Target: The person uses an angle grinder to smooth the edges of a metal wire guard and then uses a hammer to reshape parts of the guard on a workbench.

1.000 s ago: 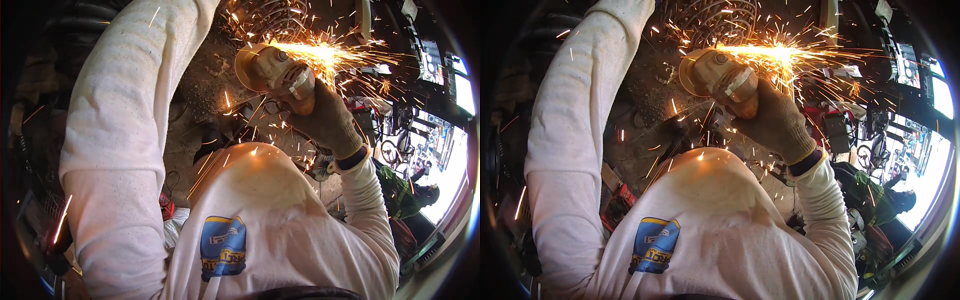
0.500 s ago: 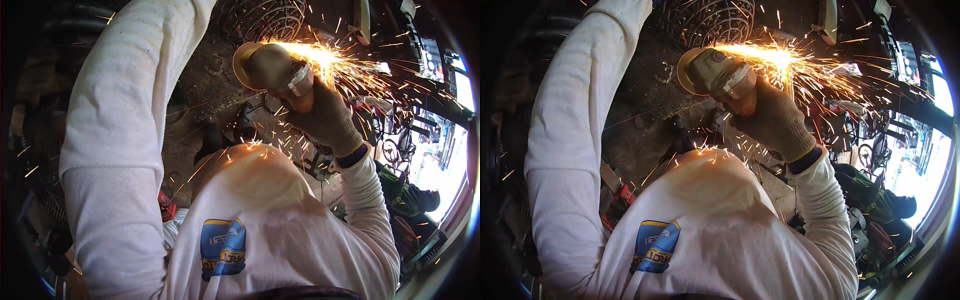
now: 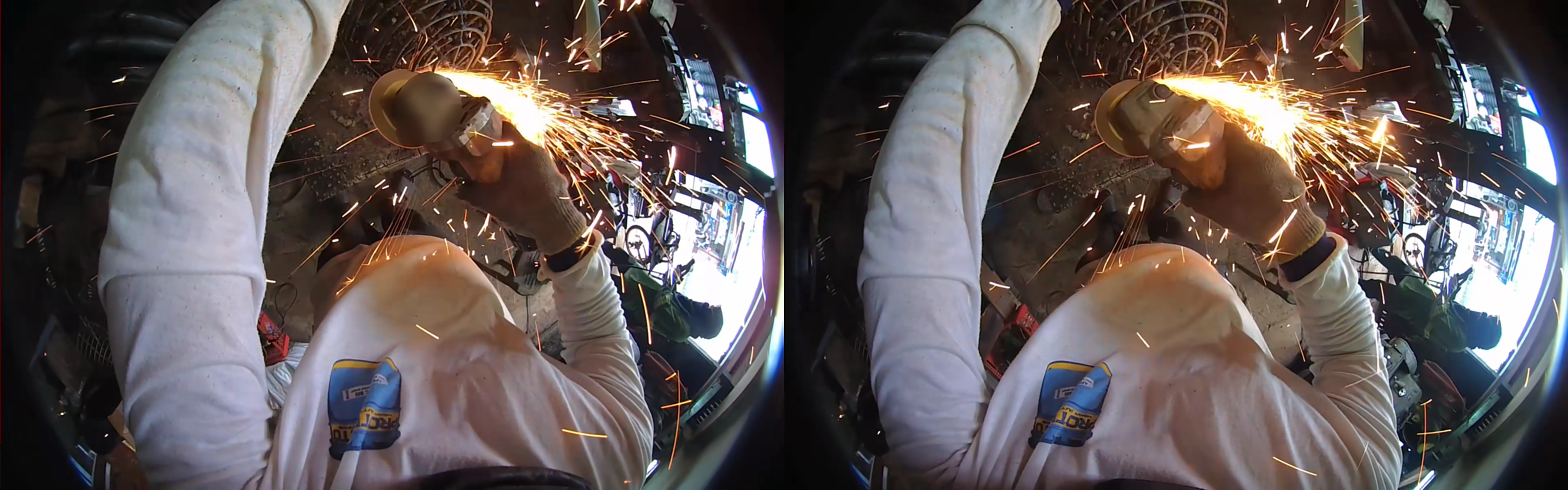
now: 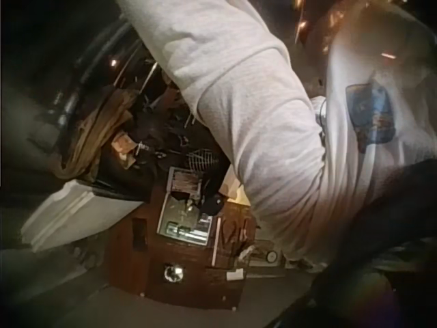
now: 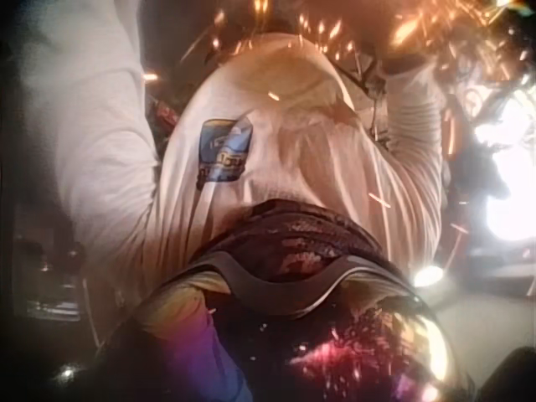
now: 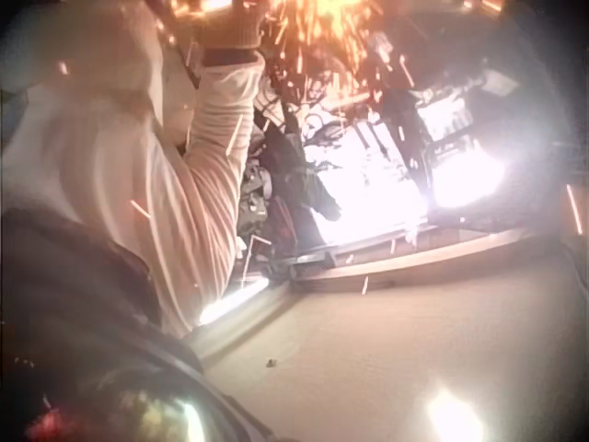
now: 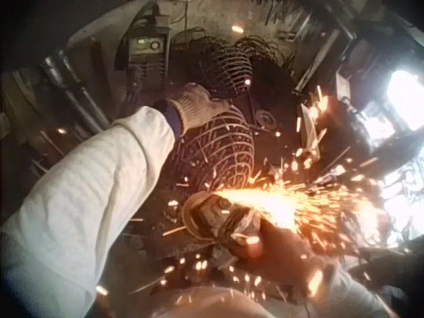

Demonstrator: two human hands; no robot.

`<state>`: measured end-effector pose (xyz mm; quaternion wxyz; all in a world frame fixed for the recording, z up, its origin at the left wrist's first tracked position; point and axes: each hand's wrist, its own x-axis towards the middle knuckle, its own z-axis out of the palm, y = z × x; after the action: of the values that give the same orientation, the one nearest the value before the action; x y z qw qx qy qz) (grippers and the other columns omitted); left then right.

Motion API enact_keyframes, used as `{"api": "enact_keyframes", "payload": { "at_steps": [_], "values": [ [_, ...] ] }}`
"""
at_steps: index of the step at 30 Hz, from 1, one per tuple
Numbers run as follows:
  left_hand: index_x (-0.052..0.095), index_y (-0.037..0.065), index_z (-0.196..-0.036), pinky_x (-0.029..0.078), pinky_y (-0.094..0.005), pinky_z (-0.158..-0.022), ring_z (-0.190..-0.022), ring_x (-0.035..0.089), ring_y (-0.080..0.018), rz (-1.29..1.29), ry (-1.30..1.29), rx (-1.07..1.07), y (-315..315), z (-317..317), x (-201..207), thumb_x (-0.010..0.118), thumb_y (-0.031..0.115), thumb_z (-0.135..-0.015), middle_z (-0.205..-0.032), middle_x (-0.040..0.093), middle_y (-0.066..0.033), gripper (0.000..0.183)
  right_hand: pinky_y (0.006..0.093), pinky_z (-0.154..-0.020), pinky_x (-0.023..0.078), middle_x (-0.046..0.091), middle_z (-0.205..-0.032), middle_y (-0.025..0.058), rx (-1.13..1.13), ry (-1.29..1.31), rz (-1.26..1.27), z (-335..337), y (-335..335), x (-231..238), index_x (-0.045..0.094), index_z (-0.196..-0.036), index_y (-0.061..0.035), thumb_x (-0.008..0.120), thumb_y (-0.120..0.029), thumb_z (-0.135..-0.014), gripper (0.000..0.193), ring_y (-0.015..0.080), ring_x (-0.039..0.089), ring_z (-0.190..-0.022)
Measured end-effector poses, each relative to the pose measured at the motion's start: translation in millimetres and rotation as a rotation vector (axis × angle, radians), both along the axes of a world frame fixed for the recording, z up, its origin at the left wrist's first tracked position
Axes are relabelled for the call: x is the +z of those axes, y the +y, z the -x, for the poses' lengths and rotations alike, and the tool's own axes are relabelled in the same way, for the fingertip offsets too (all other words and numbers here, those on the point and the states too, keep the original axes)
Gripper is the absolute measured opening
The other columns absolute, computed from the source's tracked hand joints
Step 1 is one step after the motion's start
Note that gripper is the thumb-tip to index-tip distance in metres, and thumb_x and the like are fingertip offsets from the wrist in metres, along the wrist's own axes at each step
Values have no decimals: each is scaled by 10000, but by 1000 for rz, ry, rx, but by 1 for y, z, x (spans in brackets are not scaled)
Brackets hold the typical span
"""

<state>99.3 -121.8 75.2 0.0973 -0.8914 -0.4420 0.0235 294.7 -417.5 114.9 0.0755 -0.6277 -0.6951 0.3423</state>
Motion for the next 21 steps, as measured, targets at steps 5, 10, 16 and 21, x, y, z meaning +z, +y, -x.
{"api": "enact_keyframes", "payload": {
  "at_steps": [5,10,16,21],
  "values": [
    [501,343,-1492,375,-531,-1168,-1365,508,-435,139,-37,116,-18,-9,23,317,468,-1096,-1518,483,-206,454,406,-919,566,719,-1157,174,-21,-2,42,4,0,4,551,-1365,-30,836,-199,-728,717,327,707,-1077],
    [456,353,-1526,379,-519,-1172,-1413,456,-425,109,73,98,-8,6,15,283,515,-1095,-1561,432,-203,492,433,-928,561,714,-1155,168,-37,12,-11,14,-2,11,559,-1349,-87,841,-248,-737,692,361,691,-1089],
    [474,341,-1517,400,-485,-1167,-1388,493,-403,102,29,96,-19,9,25,265,526,-1095,-1539,468,-177,506,428,-908,576,727,-1129,156,-48,15,9,8,-5,7,534,-1363,-65,855,-246,-725,737,336,713,-1059],
    [505,323,-1497,415,-477,-1156,-1361,520,-404,127,20,74,-15,9,26,277,519,-1096,-1504,511,-162,501,429,-923,567,722,-1145,165,-17,-132,46,8,-5,9,531,-1377,-71,872,-238,-716,762,343,707,-1073]
  ]
}}
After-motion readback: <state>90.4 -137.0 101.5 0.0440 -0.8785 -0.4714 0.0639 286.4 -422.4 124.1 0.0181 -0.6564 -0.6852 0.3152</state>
